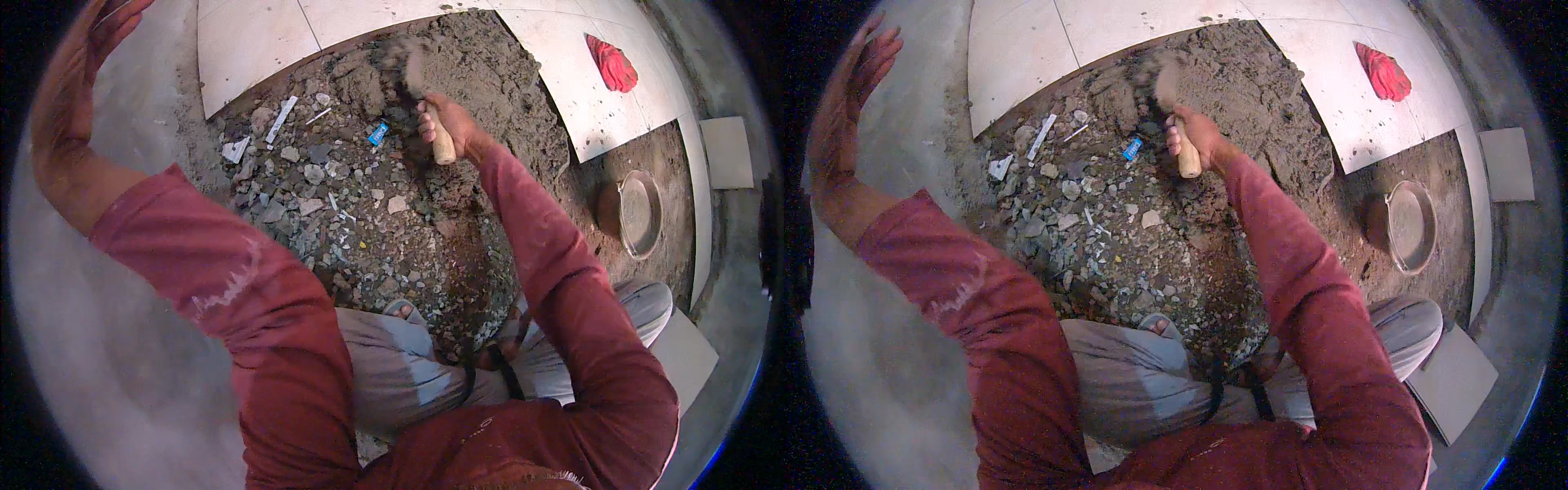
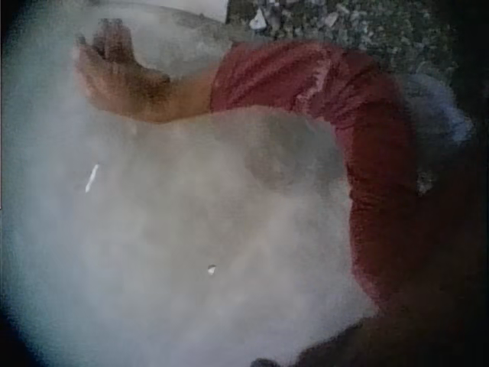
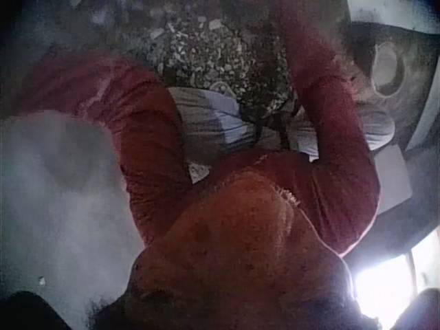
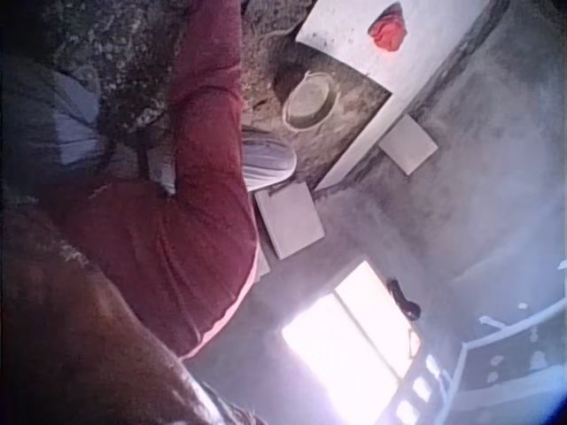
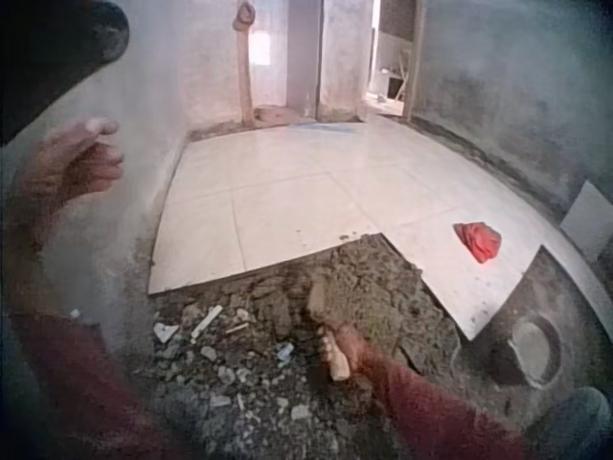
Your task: The person takes a bucket of mortar through a window, pours it onto the floor, and spreads it with a trowel.
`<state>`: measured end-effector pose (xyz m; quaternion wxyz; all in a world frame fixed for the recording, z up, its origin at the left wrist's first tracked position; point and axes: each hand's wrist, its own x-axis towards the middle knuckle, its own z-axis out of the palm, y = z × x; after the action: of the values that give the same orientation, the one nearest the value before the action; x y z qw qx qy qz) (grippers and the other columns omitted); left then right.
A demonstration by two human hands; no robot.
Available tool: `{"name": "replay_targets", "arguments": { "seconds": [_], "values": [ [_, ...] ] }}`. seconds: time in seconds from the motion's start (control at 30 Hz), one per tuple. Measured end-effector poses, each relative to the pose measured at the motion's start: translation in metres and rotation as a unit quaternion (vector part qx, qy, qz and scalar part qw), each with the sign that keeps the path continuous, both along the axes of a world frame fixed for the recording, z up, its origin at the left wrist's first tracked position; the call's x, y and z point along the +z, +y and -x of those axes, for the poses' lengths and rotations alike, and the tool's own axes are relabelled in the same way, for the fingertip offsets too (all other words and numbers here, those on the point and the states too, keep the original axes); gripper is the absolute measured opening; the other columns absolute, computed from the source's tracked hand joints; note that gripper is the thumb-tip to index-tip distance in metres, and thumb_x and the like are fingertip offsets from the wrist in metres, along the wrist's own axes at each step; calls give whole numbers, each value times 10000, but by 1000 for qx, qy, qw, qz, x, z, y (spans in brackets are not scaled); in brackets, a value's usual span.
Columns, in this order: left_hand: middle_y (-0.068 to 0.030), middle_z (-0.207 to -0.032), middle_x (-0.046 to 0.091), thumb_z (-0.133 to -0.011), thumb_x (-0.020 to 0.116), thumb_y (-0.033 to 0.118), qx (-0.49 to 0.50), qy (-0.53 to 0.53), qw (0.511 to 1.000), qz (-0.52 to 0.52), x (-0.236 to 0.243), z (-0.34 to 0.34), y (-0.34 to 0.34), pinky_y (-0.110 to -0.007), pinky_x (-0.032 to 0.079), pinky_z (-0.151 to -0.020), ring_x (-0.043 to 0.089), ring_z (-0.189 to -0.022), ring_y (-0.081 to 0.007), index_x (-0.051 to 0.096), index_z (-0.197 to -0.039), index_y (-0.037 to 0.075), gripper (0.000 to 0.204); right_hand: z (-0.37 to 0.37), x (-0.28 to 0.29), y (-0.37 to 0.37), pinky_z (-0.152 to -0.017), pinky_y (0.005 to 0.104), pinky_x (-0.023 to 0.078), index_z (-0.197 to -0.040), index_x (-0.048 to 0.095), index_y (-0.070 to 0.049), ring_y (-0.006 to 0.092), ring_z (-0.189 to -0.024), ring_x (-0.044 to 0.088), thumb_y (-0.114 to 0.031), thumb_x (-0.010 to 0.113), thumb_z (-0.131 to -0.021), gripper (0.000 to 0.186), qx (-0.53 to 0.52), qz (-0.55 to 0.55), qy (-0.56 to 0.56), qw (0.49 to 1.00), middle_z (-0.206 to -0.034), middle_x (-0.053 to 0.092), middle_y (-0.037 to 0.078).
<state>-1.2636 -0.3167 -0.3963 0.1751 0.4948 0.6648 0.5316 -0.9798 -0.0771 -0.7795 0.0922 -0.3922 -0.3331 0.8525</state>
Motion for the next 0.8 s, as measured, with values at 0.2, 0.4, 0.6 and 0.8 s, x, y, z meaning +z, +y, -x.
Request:
{"name": "replay_targets", "arguments": {
  "seconds": [0.2, 0.4, 0.6, 0.8],
  "values": [
    [-90, -1234, 640, -989, 497, 435, 108, 74, 989, 71, -19, 16, 22, -310, 412, -1047, 607, -1150, -180, 549, -1358, 94, 505, -19, 32, -5, -695, 502, 533, -1011, 544, -42, 383, -838, 680, -263, 507, -936, 236, 352, -745, -222, 521, -887, 675, 230],
    [-74, -1079, 693, -980, 526, 401, 122, 53, 986, 103, -23, 8, 26, -313, 452, -960, 653, -1024, -194, 602, -1270, 79, 441, -24, 16, 84, -687, 528, 527, -1016, 564, -58, 387, -786, 684, -232, 488, -923, 212, 237, -806, -290, 458, -850, 688, 191],
    [-51, -1084, 696, -969, 542, 454, 172, 57, 973, 147, -14, 21, -16, -293, 432, -973, 646, -1020, -152, 605, -1296, 96, 489, -16, 29, 78, -558, 408, 537, -961, 555, -41, 241, -556, 609, -299, 539, -954, 259, 263, -539, -260, 757, -667, 601, 64],
    [-77, -1096, 692, -964, 543, 452, 216, 62, 968, 108, -19, 30, -23, -296, 432, -978, 645, -1017, -161, 615, -1287, 97, 486, -28, 33, 98, -377, 237, 403, -911, 522, -48, 92, -454, 445, -334, 481, -1005, 304, 64, -38, -45, 996, -606, 457, -19]
  ]
}}
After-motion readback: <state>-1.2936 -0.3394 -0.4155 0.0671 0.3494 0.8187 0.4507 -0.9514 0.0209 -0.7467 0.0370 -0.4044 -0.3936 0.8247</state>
